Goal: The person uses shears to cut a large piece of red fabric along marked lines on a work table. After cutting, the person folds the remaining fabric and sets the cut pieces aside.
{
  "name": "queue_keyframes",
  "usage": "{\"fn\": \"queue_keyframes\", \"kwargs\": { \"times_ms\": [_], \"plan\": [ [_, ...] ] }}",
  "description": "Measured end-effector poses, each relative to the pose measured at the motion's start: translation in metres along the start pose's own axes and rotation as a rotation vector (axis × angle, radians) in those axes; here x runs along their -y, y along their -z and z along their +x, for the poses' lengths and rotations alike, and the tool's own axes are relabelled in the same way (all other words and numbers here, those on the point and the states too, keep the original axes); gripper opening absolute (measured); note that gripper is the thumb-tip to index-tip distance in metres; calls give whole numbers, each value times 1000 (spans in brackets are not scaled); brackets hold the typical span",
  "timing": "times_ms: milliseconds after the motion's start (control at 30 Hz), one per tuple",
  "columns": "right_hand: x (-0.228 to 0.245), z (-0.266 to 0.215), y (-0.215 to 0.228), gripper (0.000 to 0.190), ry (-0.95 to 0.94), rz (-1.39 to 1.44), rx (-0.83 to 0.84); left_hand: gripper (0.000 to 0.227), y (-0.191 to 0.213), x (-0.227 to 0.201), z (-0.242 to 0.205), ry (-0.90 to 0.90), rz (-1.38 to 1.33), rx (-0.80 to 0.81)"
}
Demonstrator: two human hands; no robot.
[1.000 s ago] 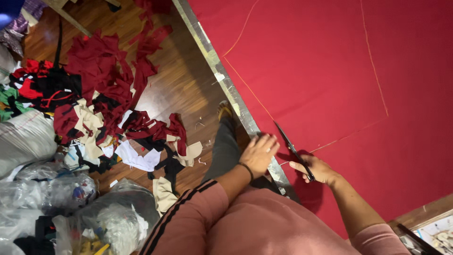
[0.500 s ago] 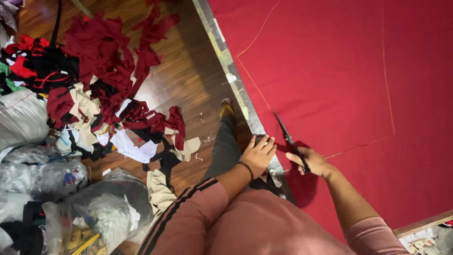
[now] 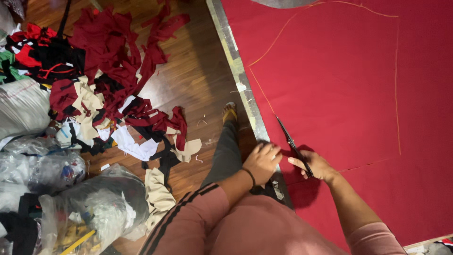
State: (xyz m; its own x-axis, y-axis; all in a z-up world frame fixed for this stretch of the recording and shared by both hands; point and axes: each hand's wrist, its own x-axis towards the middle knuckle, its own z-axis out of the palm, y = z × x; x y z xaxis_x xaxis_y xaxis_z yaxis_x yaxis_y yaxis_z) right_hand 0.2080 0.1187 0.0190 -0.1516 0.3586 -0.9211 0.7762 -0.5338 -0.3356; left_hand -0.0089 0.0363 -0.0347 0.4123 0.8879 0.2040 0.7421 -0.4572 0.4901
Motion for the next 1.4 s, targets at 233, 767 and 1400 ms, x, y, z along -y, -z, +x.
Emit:
{"fn": "queue_keyframes", "kwargs": {
  "times_ms": [233, 767, 1400],
  "plan": [
    [32, 5, 8, 57, 24, 1, 6, 62, 24, 41, 30, 214, 136, 410],
    [75, 25, 15, 52, 19, 29, 1, 43, 21, 49, 19, 89, 96, 2],
    [140, 44, 27, 41, 58, -86, -29, 43, 4, 52, 12, 60, 126, 3]
  ]
}}
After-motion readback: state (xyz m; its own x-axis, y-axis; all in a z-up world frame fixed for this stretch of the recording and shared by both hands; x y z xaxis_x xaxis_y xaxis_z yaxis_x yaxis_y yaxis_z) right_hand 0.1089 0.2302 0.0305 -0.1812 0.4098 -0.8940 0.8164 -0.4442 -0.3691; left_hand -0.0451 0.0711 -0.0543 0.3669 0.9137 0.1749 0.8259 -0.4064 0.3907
